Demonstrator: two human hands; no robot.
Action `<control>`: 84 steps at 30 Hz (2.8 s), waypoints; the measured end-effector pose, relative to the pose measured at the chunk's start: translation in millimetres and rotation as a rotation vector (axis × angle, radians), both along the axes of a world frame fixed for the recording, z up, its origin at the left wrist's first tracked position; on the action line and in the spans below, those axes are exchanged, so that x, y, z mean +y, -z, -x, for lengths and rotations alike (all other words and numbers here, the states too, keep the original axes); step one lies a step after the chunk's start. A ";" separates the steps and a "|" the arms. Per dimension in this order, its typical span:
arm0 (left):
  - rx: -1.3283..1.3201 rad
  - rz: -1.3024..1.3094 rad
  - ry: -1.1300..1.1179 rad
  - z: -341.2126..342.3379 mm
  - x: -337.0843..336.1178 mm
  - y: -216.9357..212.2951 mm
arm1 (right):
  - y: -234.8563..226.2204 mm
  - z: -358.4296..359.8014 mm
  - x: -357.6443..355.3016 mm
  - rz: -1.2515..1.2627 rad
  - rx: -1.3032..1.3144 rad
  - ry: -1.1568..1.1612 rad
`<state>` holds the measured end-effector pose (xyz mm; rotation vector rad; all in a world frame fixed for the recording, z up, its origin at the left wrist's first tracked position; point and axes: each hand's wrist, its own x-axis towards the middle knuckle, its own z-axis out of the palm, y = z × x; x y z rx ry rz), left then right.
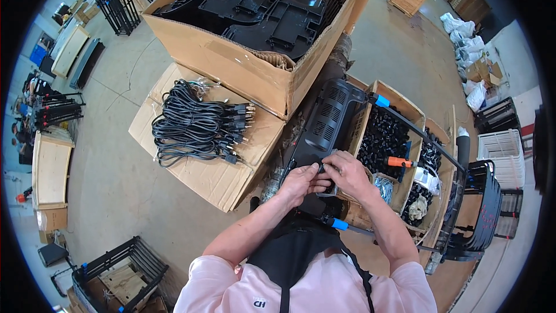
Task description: Assembling plastic device components by attaching them with screws using an electric screwdriver.
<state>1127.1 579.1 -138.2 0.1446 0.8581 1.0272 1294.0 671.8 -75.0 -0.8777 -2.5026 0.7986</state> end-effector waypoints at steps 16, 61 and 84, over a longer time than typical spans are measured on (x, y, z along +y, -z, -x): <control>0.050 0.034 0.037 -9.1 -17.9 -12.8 | 42.9 60.5 147.5 -0.324 0.062 0.189; 0.228 0.078 0.127 -176.0 -2.8 47.3 | 175.9 -174.8 22.7 0.160 -0.841 -0.221; 0.351 0.172 -0.007 -216.5 73.1 104.9 | 150.3 -199.3 25.7 0.306 -0.255 0.259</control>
